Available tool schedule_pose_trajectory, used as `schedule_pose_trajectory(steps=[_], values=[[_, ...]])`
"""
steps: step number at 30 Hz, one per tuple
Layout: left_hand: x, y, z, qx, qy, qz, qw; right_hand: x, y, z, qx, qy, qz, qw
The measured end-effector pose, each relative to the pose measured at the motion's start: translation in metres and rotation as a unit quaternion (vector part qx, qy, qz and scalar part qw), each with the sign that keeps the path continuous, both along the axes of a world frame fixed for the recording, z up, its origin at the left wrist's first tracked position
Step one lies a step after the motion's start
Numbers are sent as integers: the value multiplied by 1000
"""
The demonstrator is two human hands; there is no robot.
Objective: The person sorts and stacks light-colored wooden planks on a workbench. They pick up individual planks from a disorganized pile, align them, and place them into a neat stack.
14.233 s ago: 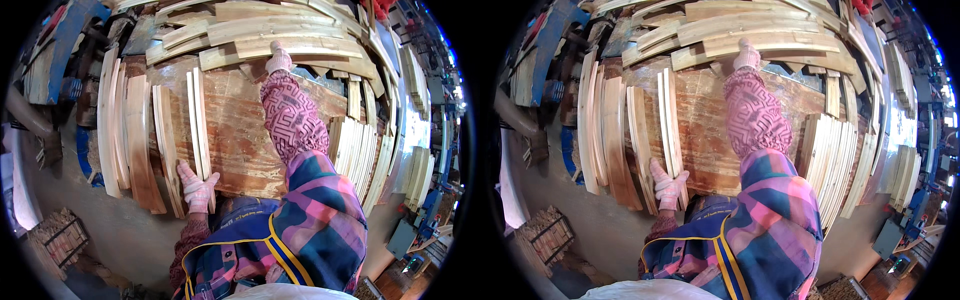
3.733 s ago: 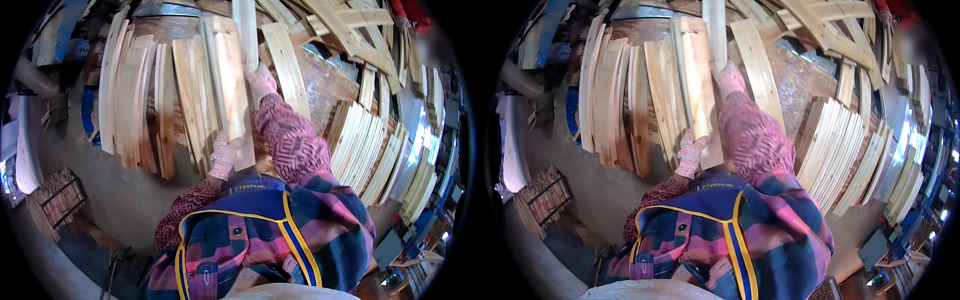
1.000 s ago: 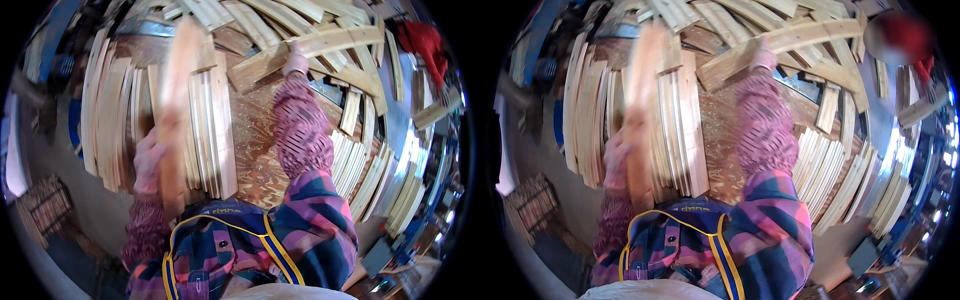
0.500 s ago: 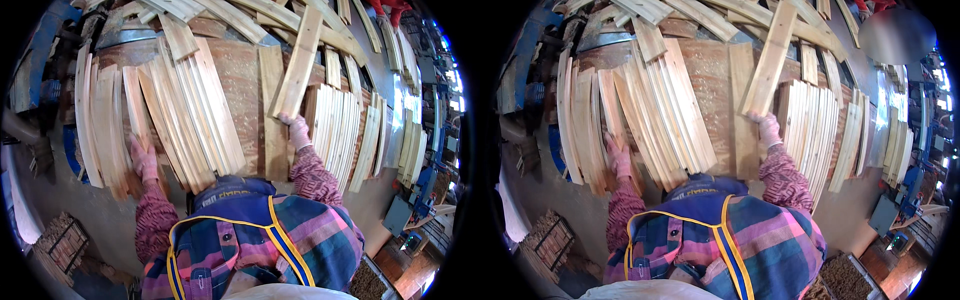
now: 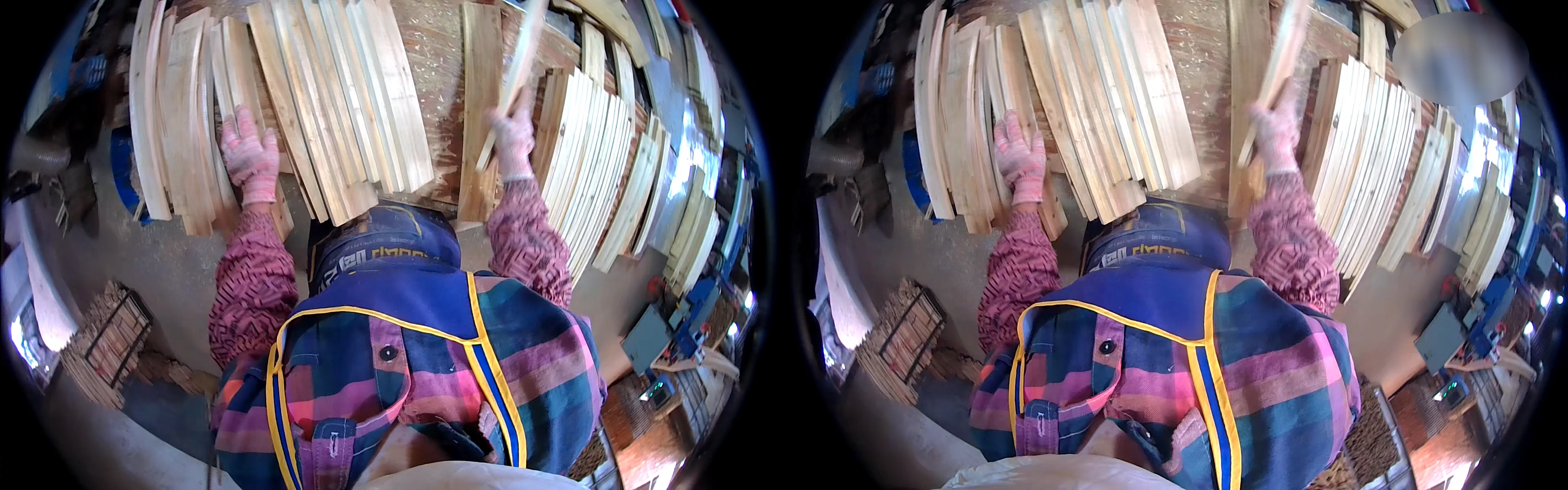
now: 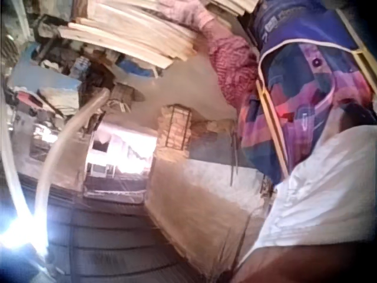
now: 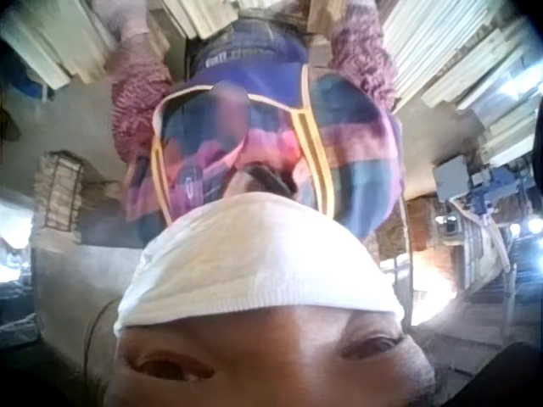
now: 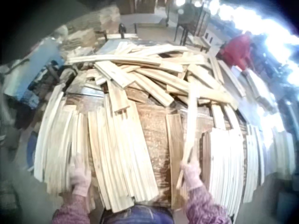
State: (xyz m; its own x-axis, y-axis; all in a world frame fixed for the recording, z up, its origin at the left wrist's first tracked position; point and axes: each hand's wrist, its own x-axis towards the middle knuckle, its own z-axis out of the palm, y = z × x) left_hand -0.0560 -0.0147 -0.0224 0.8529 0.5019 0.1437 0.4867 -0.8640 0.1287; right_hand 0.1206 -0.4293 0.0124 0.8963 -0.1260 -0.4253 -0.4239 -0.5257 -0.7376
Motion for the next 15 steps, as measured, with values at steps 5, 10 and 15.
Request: schedule_pose_trajectory(steps=[5, 10, 15], values=[[43, -56, -21, -308, 44, 202, 929, -93, 44, -21, 138, 133, 66, 979], [46, -52, -6, -636, -42, 240, 732, -96, 65, -54, 193, 226, 143, 944], [35, -50, -39, -449, -31, -138, 882, -118, 37, -58, 304, 218, 71, 924]])
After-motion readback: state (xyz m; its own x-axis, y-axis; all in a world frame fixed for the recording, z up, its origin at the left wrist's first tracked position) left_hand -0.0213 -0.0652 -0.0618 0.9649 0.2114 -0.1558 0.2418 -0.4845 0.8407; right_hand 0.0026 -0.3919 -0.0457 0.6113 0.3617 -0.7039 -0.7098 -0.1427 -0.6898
